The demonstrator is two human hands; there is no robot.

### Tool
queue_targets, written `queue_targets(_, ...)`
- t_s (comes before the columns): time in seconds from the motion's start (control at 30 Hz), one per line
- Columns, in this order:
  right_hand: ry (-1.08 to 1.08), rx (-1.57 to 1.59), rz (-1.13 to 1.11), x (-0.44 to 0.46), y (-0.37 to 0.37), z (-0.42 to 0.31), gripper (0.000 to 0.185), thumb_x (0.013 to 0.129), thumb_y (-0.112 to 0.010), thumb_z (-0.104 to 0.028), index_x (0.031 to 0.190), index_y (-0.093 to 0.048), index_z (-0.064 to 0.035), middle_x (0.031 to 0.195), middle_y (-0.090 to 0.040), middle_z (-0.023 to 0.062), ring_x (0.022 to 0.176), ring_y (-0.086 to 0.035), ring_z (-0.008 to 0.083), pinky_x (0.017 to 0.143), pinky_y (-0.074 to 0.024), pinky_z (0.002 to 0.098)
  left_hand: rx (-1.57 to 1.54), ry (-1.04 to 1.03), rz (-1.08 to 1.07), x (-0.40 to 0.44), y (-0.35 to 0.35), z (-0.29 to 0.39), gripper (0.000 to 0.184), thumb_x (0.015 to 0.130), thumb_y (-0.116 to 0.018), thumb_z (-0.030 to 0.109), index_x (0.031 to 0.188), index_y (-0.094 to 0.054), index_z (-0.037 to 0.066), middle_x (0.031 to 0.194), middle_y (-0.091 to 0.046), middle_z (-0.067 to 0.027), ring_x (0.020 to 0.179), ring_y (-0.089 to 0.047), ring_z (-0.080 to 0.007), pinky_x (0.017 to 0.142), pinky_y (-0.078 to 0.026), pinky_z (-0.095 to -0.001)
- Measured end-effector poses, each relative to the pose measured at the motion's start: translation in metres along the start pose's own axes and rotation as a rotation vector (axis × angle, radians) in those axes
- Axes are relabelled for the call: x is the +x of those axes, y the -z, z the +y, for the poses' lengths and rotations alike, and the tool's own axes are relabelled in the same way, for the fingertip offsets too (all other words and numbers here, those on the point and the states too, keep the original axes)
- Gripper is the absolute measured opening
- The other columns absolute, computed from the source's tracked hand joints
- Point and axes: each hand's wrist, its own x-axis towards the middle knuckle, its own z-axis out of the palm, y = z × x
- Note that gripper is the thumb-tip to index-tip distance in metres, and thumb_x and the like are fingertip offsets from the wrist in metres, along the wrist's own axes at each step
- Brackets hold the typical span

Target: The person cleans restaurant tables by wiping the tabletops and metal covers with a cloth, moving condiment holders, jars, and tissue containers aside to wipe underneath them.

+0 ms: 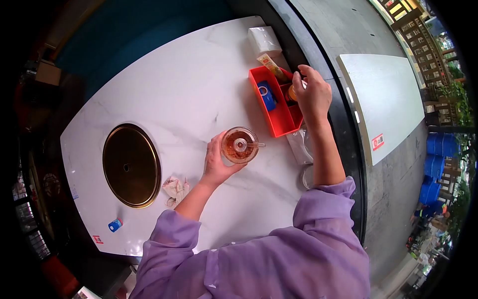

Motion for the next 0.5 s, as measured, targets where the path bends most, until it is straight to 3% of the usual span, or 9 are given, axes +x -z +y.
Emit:
queue_targets(0.1,-0.149,0.087,0.017,-0.081,0.051,0.019,0.02,0.083,-0.061,-0.013,0.102,-0.064,-0.006,0.085,-0.068,0.0083,0.074,-0.067,0.0183,0.067,-0.0512,0.0302,-0.064,0.039,-0.167,-0.012,-0.052,0.014,0.093,0.059,-0.082,0.032,0.134,-0.033,0.008,0.129,-0.043,-0.0122,0.119,-0.041,-0.032,0.101,-0.035,-0.0437)
queue_targets(0.23,-0.312,0.085,-0.102,-0.169,0.085,0.043,0.015,0.085,-0.06,-0.012,0.097,-0.066,-0.0054,0.085,-0.068,0.009,0.071,-0.066,0.0168,0.064,-0.0505,0.0277,-0.054,0.038,-0.219,-0.025,-0.103,0.025,0.094,0.058,-0.083,0.033,0.134,-0.034,0.007,0.126,-0.046,-0.0134,0.117,-0.042,-0.0327,0.1,-0.035,-0.0427)
queue_targets(0.5,-0.31,0.183,-0.292,-0.242,0.098,0.034,0.013,0.083,-0.06,-0.01,0.093,-0.066,-0.0045,0.081,-0.066,0.0095,0.068,-0.065,0.0178,0.061,-0.0496,0.028,0.004,-0.003,-0.177,-0.023,-0.139,0.017,0.103,0.056,-0.084,0.032,0.138,-0.027,0.008,0.129,-0.043,-0.0129,0.118,-0.043,-0.0348,0.101,-0.035,-0.044)
